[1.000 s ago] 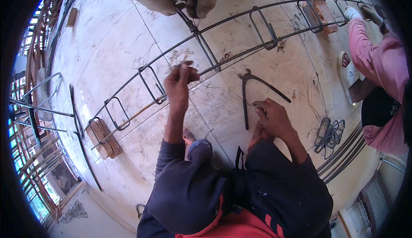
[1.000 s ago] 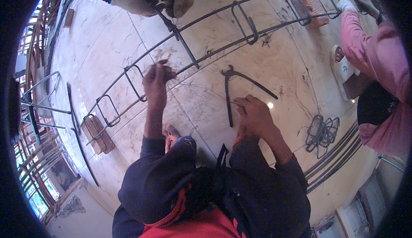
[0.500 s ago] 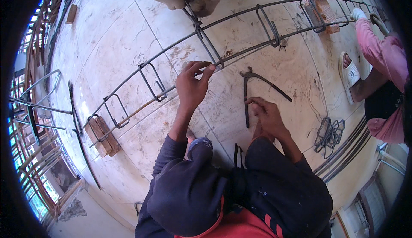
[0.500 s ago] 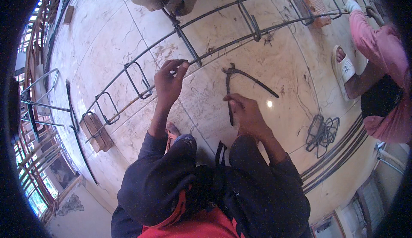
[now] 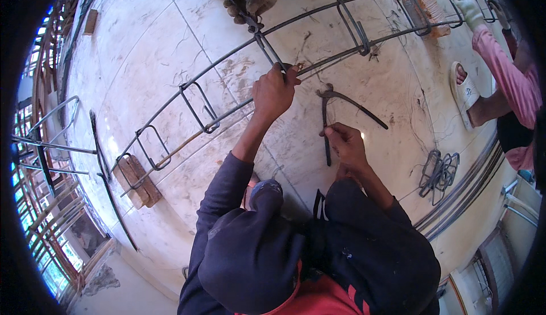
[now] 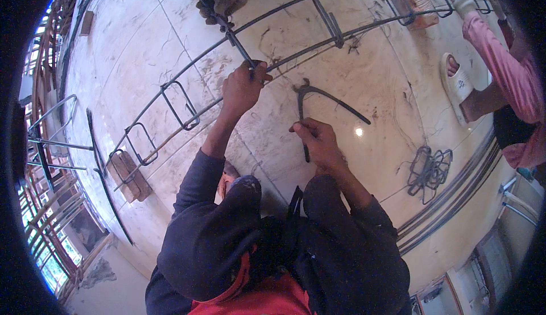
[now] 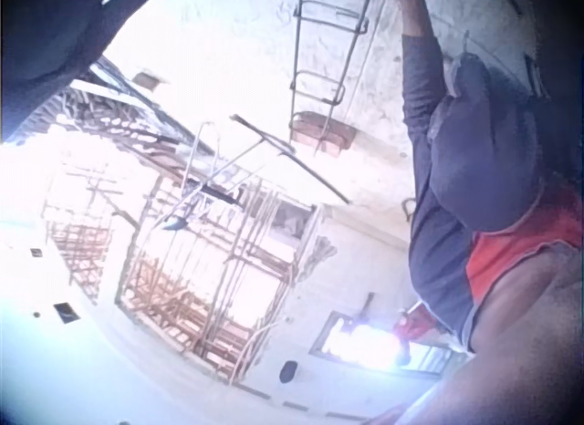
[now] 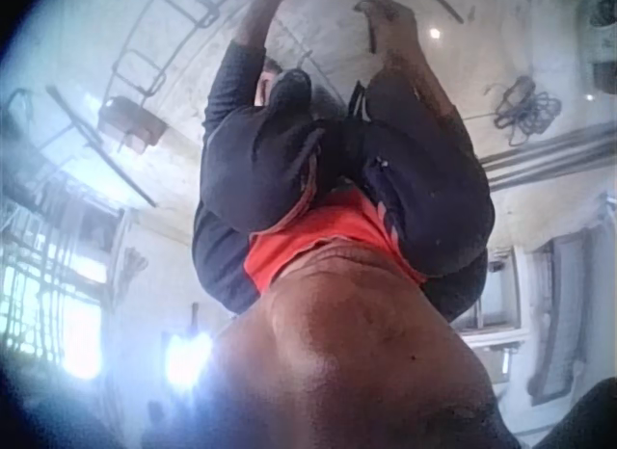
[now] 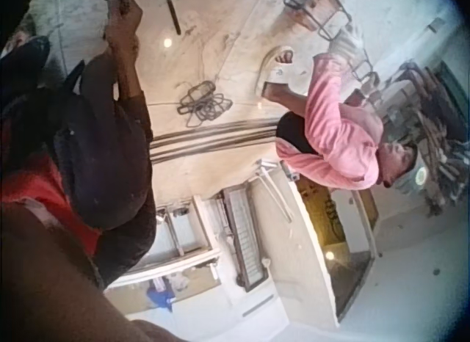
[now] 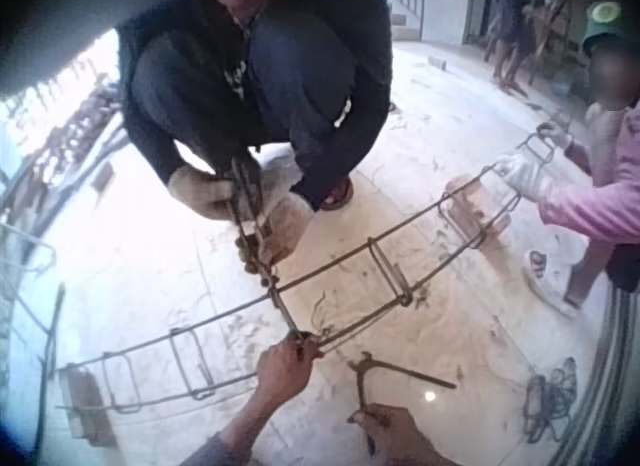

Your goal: The person sits on the floor and uses pliers to twist wire ties around the joints of a metal ladder-like frame. They repeatedly position the wire, wrap it around the intersecting bars, and twist it tight to secure the structure.

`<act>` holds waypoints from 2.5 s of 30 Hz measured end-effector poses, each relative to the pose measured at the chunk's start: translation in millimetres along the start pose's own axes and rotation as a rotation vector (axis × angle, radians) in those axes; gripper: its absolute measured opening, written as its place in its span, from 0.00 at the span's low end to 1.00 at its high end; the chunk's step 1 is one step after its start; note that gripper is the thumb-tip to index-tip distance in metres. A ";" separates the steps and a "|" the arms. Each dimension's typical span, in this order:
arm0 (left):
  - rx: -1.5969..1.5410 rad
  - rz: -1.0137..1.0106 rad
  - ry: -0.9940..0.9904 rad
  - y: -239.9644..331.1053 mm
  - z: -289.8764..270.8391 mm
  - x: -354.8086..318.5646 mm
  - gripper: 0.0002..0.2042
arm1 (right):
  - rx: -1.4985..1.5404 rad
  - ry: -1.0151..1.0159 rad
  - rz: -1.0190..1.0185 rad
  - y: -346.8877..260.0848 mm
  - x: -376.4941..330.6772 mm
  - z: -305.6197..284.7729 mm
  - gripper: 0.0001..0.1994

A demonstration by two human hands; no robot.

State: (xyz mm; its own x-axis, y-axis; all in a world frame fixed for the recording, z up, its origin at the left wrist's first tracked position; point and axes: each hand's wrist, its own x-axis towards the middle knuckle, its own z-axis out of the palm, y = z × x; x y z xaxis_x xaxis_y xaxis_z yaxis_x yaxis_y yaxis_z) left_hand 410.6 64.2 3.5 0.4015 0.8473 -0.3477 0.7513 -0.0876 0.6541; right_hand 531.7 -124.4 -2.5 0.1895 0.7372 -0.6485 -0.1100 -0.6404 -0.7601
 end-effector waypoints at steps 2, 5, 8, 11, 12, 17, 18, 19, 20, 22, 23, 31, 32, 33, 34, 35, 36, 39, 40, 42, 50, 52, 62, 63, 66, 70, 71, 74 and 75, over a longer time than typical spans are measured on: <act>-0.037 0.031 -0.021 -3.6 0.9 1.1 0.15 | 0.047 -0.014 -0.038 5.8 4.7 5.1 0.14; -0.063 0.081 -0.040 -11.6 1.2 2.4 0.15 | 0.031 0.037 -0.121 2.8 5.5 7.5 0.14; -0.053 0.135 -0.055 -23.7 -0.4 6.2 0.15 | 0.012 0.101 -0.203 -2.9 3.1 3.5 0.13; -0.120 0.101 -0.091 -24.3 -2.3 5.3 0.17 | -0.201 0.126 -0.160 -17.4 -9.6 -10.2 0.13; -0.155 0.073 -0.103 -22.9 -4.1 4.3 0.18 | -0.306 0.127 -0.127 -20.7 -14.9 -16.1 0.14; -0.055 0.106 -0.080 -11.0 -12.2 3.1 0.22 | -0.412 0.092 -0.069 -17.4 -41.8 -41.5 0.13; -0.075 0.096 -0.076 -10.7 -13.0 2.6 0.23 | -0.425 0.073 -0.007 -17.4 -44.8 -44.3 0.13; -0.079 0.097 -0.057 -10.7 -13.1 2.3 0.23 | -0.421 0.063 -0.002 -11.5 -45.8 -46.1 0.13; -0.084 0.100 -0.038 -11.4 -12.1 3.2 0.23 | -0.417 0.056 0.004 -0.3 -43.6 -46.0 0.13; -0.104 0.099 0.027 -10.7 -11.1 2.7 0.23 | -0.420 0.041 -0.034 12.2 -37.9 -41.8 0.13; -0.119 0.095 0.074 -9.5 -10.6 1.7 0.23 | -0.426 0.033 -0.076 13.7 -32.9 -37.5 0.13; 0.049 0.080 0.392 1.5 2.7 -13.2 0.22 | -0.296 0.137 -0.231 1.1 22.0 9.2 0.12; 0.041 0.096 0.394 -1.2 5.3 -13.2 0.21 | -0.305 0.127 -0.245 -2.0 24.4 11.3 0.13; 0.032 0.113 0.396 -3.2 6.8 -13.2 0.21 | -0.314 0.117 -0.260 -4.1 25.5 13.1 0.13; 0.018 0.121 0.402 -4.2 7.6 -13.3 0.21 | -0.300 0.119 -0.252 -3.9 26.3 14.9 0.13; 0.004 0.129 0.408 -4.9 8.2 -13.5 0.20 | -0.285 0.122 -0.244 -2.7 27.3 16.6 0.13; -0.010 0.137 0.414 -5.1 8.4 -13.4 0.20 | -0.270 0.125 -0.236 -1.9 28.1 17.7 0.13; -0.008 0.149 0.393 -1.6 6.8 -14.0 0.19 | -0.279 0.122 -0.194 0.9 28.2 17.8 0.12; -0.013 0.166 0.405 -3.2 7.5 -13.7 0.18 | -0.267 0.121 -0.190 2.7 28.4 18.7 0.12; -0.024 0.201 0.430 -7.7 9.8 -13.2 0.17 | -0.245 0.121 -0.182 8.8 29.3 21.3 0.12; -0.100 0.137 0.344 -5.2 4.9 -15.6 0.16 | -0.086 0.090 -0.194 5.5 34.1 28.0 0.12; -0.088 0.137 0.346 -4.2 3.3 -15.9 0.15 | -0.065 0.077 -0.186 5.8 36.4 28.6 0.12; 0.232 -0.103 0.193 -1.3 -10.0 -18.4 0.28 | 0.020 0.075 -0.134 7.8 32.2 29.8 0.13; 0.243 -0.168 0.124 1.8 -10.9 -18.3 0.29 | 0.033 0.073 -0.118 8.4 30.5 29.4 0.13; 0.093 -0.042 0.164 -10.4 -3.6 -16.2 0.28 | 0.073 0.059 -0.123 12.7 26.5 29.1 0.13; 0.005 -0.041 0.205 -10.1 6.5 -15.0 0.25 | -0.110 0.115 -0.228 14.6 20.4 29.7 0.13; -0.030 -0.056 0.217 -8.7 7.8 -15.5 0.24 | -0.193 0.145 -0.270 9.5 18.3 27.6 0.13; -0.068 -0.096 0.178 -6.7 5.1 -15.5 0.23 | -0.357 0.156 -0.316 -4.2 11.8 19.7 0.13; -0.069 -0.109 0.152 -6.8 3.7 -15.7 0.23 | -0.398 0.147 -0.318 -5.4 10.6 17.0 0.13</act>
State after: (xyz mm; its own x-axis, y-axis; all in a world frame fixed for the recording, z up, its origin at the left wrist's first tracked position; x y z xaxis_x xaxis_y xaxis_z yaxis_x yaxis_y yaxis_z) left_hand 401.2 49.5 2.1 0.2315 0.9198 -0.3169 0.7463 0.0410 0.6644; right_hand 517.7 -109.4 -5.9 0.2912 0.8886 -0.3543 0.3483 -0.4435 -0.8259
